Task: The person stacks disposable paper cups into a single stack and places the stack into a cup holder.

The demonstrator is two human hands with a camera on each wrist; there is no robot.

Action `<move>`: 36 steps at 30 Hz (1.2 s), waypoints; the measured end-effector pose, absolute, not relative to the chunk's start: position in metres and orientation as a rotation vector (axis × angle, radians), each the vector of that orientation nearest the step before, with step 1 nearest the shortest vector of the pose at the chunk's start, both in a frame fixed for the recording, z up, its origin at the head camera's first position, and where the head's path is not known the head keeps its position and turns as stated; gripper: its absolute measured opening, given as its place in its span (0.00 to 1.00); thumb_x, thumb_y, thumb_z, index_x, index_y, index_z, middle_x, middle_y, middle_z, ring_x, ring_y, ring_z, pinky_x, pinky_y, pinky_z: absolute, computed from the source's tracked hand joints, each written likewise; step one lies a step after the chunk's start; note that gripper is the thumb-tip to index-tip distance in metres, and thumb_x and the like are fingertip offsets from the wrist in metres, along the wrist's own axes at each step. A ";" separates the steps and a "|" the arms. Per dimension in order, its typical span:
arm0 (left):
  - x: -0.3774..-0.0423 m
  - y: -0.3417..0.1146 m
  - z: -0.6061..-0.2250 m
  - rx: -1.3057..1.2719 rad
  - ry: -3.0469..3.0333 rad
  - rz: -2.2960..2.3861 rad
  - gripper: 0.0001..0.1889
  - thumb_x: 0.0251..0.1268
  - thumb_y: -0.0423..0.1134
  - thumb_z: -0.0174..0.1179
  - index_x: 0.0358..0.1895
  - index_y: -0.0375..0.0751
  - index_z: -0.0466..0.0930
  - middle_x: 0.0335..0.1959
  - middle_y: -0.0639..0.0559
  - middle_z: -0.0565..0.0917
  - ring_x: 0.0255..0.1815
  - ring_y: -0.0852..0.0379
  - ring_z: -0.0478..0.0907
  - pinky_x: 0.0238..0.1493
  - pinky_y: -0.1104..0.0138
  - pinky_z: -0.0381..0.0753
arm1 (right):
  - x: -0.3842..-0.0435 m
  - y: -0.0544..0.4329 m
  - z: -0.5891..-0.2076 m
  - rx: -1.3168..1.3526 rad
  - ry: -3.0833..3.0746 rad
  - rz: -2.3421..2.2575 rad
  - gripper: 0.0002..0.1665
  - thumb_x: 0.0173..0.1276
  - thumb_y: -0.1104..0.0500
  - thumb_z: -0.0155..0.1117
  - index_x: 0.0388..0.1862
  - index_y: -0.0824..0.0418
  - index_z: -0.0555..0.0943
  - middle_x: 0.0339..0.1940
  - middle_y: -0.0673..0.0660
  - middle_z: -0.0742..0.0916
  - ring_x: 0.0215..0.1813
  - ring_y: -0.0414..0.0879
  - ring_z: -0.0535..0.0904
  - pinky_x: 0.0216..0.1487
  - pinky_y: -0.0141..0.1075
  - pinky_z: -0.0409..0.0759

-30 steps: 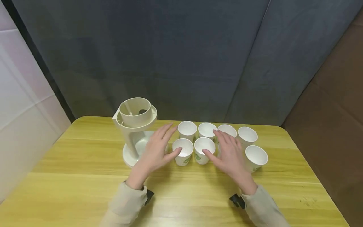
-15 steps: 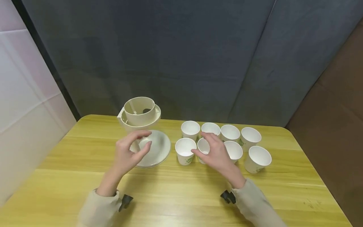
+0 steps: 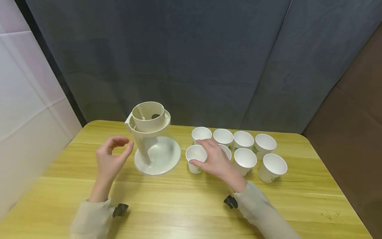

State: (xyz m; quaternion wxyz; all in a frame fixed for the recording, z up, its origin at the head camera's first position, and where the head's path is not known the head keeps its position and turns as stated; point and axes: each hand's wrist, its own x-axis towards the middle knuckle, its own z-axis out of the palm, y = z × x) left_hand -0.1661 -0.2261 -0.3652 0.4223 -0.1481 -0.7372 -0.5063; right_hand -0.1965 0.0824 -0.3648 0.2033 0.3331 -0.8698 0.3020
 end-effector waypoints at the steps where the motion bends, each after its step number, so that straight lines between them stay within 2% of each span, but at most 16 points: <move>1: -0.167 -0.228 -0.368 -0.347 -1.854 -1.301 0.12 0.42 0.14 0.63 0.34 0.19 0.75 0.34 0.59 0.81 0.36 0.67 0.76 0.40 0.79 0.74 | -0.197 0.081 -0.365 0.936 -2.436 0.845 0.36 0.46 0.50 0.77 0.51 0.67 0.77 0.47 0.61 0.83 0.51 0.54 0.78 0.49 0.47 0.78; 8: -0.176 -0.237 -0.381 -0.240 -2.009 -1.573 0.28 0.46 0.16 0.63 0.55 0.22 0.67 0.47 0.58 0.75 0.48 0.61 0.72 0.47 0.76 0.72 | -0.200 0.077 -0.368 0.972 -2.485 0.791 0.36 0.46 0.50 0.77 0.50 0.68 0.77 0.47 0.61 0.82 0.49 0.54 0.78 0.47 0.45 0.79; 15: -0.183 -0.240 -0.387 -0.318 -2.177 -1.639 0.36 0.48 0.20 0.63 0.64 0.27 0.59 0.54 0.64 0.69 0.56 0.65 0.65 0.52 0.79 0.68 | -0.204 0.074 -0.367 0.947 -2.552 0.724 0.37 0.46 0.49 0.77 0.51 0.68 0.77 0.48 0.61 0.82 0.49 0.54 0.78 0.46 0.44 0.80; 20: -0.189 -0.241 -0.390 -0.424 -2.164 -1.758 0.37 0.47 0.18 0.61 0.65 0.31 0.59 0.55 0.62 0.69 0.57 0.65 0.65 0.52 0.76 0.68 | -0.205 0.072 -0.367 0.931 -2.601 0.713 0.38 0.46 0.49 0.76 0.52 0.69 0.76 0.49 0.62 0.81 0.50 0.54 0.77 0.47 0.44 0.79; 27: -0.196 -0.241 -0.395 -0.496 -2.135 -1.866 0.38 0.47 0.17 0.59 0.63 0.47 0.61 0.54 0.61 0.70 0.56 0.63 0.65 0.52 0.75 0.68 | -0.208 0.069 -0.368 0.902 -2.656 0.669 0.38 0.47 0.48 0.75 0.53 0.68 0.76 0.51 0.61 0.80 0.52 0.54 0.76 0.47 0.44 0.79; 36: -0.204 -0.243 -0.398 -0.489 -2.161 -1.889 0.36 0.48 0.18 0.58 0.62 0.49 0.62 0.54 0.61 0.70 0.55 0.63 0.66 0.53 0.77 0.68 | -0.209 0.069 -0.365 0.915 -2.704 0.597 0.37 0.49 0.47 0.73 0.53 0.67 0.76 0.51 0.61 0.81 0.54 0.55 0.75 0.49 0.45 0.78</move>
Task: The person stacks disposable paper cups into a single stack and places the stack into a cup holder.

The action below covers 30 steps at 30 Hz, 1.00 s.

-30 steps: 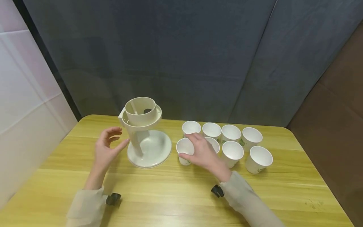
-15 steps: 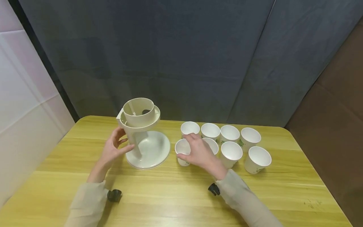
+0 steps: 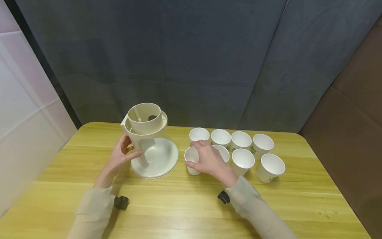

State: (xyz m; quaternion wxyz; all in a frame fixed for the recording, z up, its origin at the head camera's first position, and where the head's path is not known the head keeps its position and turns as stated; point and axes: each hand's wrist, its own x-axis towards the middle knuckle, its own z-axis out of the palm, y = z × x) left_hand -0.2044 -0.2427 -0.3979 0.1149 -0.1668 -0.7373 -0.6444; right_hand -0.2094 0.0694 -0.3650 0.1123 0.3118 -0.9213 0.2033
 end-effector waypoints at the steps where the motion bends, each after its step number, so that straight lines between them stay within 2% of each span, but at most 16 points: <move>1: -0.205 -0.243 -0.398 -0.486 -2.158 -1.892 0.36 0.48 0.18 0.58 0.61 0.50 0.62 0.53 0.61 0.71 0.55 0.63 0.66 0.52 0.77 0.68 | -0.209 0.070 -0.365 0.920 -2.707 0.591 0.37 0.49 0.47 0.73 0.53 0.67 0.76 0.51 0.61 0.81 0.55 0.55 0.75 0.50 0.45 0.78; 9: -0.208 -0.245 -0.399 -0.480 -2.176 -1.892 0.35 0.48 0.18 0.59 0.60 0.52 0.64 0.51 0.63 0.72 0.53 0.64 0.68 0.51 0.78 0.70 | -0.208 0.070 -0.362 0.943 -2.728 0.583 0.36 0.49 0.47 0.73 0.54 0.66 0.76 0.52 0.61 0.81 0.56 0.56 0.75 0.52 0.45 0.77; 16: -0.208 -0.245 -0.399 -0.460 -2.190 -1.887 0.35 0.48 0.19 0.60 0.60 0.54 0.64 0.51 0.64 0.72 0.53 0.65 0.68 0.51 0.77 0.70 | -0.204 0.072 -0.361 0.941 -2.789 0.593 0.39 0.50 0.45 0.73 0.57 0.65 0.75 0.57 0.61 0.79 0.60 0.55 0.72 0.53 0.47 0.77; 23: -0.205 -0.245 -0.398 -0.458 -2.217 -1.846 0.36 0.49 0.20 0.60 0.61 0.53 0.63 0.51 0.63 0.72 0.52 0.64 0.68 0.50 0.78 0.71 | -0.194 0.075 -0.359 0.980 -2.797 0.617 0.40 0.48 0.45 0.75 0.56 0.64 0.76 0.56 0.61 0.79 0.57 0.56 0.74 0.47 0.48 0.79; 27: -0.202 -0.245 -0.397 -0.463 -2.231 -1.830 0.36 0.49 0.20 0.60 0.62 0.51 0.63 0.51 0.63 0.72 0.52 0.65 0.68 0.49 0.78 0.71 | -0.188 0.077 -0.359 1.004 -2.798 0.616 0.40 0.48 0.45 0.75 0.56 0.64 0.76 0.54 0.61 0.80 0.57 0.56 0.74 0.56 0.49 0.75; 30: -0.199 -0.244 -0.396 -0.467 -2.247 -1.806 0.36 0.49 0.20 0.61 0.63 0.49 0.63 0.51 0.64 0.73 0.52 0.65 0.69 0.49 0.78 0.72 | -0.184 0.079 -0.359 1.023 -2.796 0.612 0.40 0.48 0.45 0.75 0.57 0.65 0.75 0.55 0.61 0.80 0.58 0.57 0.73 0.59 0.49 0.73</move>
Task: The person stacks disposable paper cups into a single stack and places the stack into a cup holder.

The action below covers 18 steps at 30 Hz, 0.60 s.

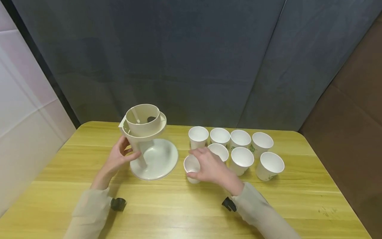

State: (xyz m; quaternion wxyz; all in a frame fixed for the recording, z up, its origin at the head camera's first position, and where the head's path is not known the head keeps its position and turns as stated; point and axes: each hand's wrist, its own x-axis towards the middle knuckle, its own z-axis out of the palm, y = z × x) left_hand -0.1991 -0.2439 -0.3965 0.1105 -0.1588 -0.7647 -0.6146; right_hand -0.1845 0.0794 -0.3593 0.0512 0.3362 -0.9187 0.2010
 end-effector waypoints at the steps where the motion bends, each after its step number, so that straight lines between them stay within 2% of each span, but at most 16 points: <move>1: -0.198 -0.244 -0.396 -0.465 -2.254 -1.799 0.36 0.49 0.20 0.61 0.63 0.49 0.63 0.51 0.64 0.73 0.52 0.65 0.69 0.49 0.78 0.72 | -0.183 0.080 -0.359 1.029 -2.794 0.610 0.41 0.48 0.45 0.75 0.57 0.65 0.75 0.55 0.61 0.80 0.58 0.57 0.73 0.58 0.49 0.73; 4: -0.194 -0.244 -0.397 -0.459 -2.282 -1.768 0.36 0.49 0.21 0.61 0.63 0.47 0.63 0.51 0.65 0.72 0.52 0.65 0.69 0.49 0.79 0.71 | -0.179 0.081 -0.359 1.041 -2.785 0.605 0.40 0.48 0.46 0.75 0.57 0.65 0.75 0.54 0.61 0.80 0.56 0.56 0.74 0.52 0.47 0.78; 7: -0.191 -0.245 -0.397 -0.455 -2.303 -1.751 0.36 0.50 0.22 0.61 0.65 0.44 0.61 0.51 0.65 0.72 0.52 0.65 0.68 0.49 0.79 0.71 | -0.176 0.083 -0.359 1.051 -2.782 0.613 0.40 0.48 0.46 0.75 0.57 0.64 0.75 0.53 0.60 0.81 0.55 0.55 0.74 0.49 0.45 0.78; 12: -0.187 -0.244 -0.397 -0.475 -2.318 -1.734 0.37 0.50 0.22 0.62 0.66 0.39 0.59 0.52 0.65 0.72 0.53 0.66 0.68 0.49 0.79 0.71 | -0.170 0.086 -0.359 1.076 -2.771 0.617 0.40 0.47 0.46 0.75 0.57 0.65 0.75 0.53 0.60 0.81 0.55 0.53 0.74 0.51 0.44 0.78; 18: -0.181 -0.244 -0.397 -0.496 -2.309 -1.729 0.38 0.49 0.21 0.61 0.67 0.40 0.59 0.54 0.66 0.71 0.54 0.67 0.68 0.49 0.79 0.71 | -0.163 0.090 -0.360 1.098 -2.755 0.611 0.40 0.47 0.46 0.75 0.56 0.65 0.75 0.53 0.59 0.81 0.55 0.53 0.74 0.50 0.44 0.78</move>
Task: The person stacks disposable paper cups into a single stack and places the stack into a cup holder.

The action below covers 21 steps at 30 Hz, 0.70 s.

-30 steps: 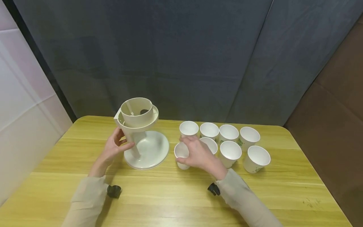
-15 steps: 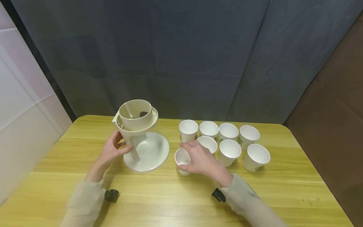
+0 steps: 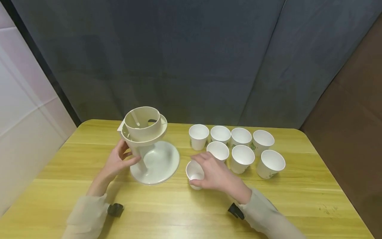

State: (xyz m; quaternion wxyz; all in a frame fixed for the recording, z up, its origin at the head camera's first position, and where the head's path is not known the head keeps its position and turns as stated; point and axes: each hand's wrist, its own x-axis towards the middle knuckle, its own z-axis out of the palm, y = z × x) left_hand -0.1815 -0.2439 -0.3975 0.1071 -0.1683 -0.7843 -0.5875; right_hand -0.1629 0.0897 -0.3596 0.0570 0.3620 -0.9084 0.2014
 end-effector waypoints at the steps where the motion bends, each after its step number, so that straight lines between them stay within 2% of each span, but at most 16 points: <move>1: -0.181 -0.244 -0.397 -0.498 -2.309 -1.728 0.38 0.49 0.21 0.61 0.67 0.40 0.59 0.54 0.65 0.71 0.54 0.66 0.68 0.49 0.79 0.71 | -0.162 0.090 -0.359 1.102 -2.753 0.607 0.40 0.47 0.46 0.75 0.56 0.65 0.75 0.53 0.59 0.81 0.55 0.53 0.74 0.50 0.44 0.78; 11: -0.175 -0.242 -0.395 -0.492 -2.341 -1.703 0.39 0.50 0.22 0.62 0.68 0.39 0.58 0.55 0.66 0.69 0.55 0.67 0.67 0.49 0.79 0.71 | -0.152 0.098 -0.359 1.119 -2.742 0.615 0.41 0.47 0.46 0.75 0.57 0.65 0.75 0.52 0.59 0.81 0.53 0.51 0.75 0.44 0.43 0.80; 17: -0.172 -0.241 -0.396 -0.490 -2.334 -1.722 0.39 0.50 0.22 0.62 0.68 0.40 0.58 0.56 0.64 0.69 0.55 0.66 0.66 0.51 0.79 0.70 | -0.149 0.103 -0.363 1.100 -2.730 0.682 0.41 0.46 0.46 0.76 0.57 0.63 0.75 0.53 0.58 0.80 0.53 0.51 0.75 0.44 0.43 0.80; 21: -0.164 -0.242 -0.396 -0.456 -2.331 -1.698 0.38 0.49 0.22 0.63 0.67 0.38 0.58 0.56 0.64 0.68 0.56 0.64 0.66 0.51 0.79 0.70 | -0.149 0.109 -0.365 1.091 -2.677 0.766 0.41 0.45 0.46 0.77 0.56 0.64 0.75 0.52 0.57 0.81 0.53 0.52 0.75 0.46 0.46 0.80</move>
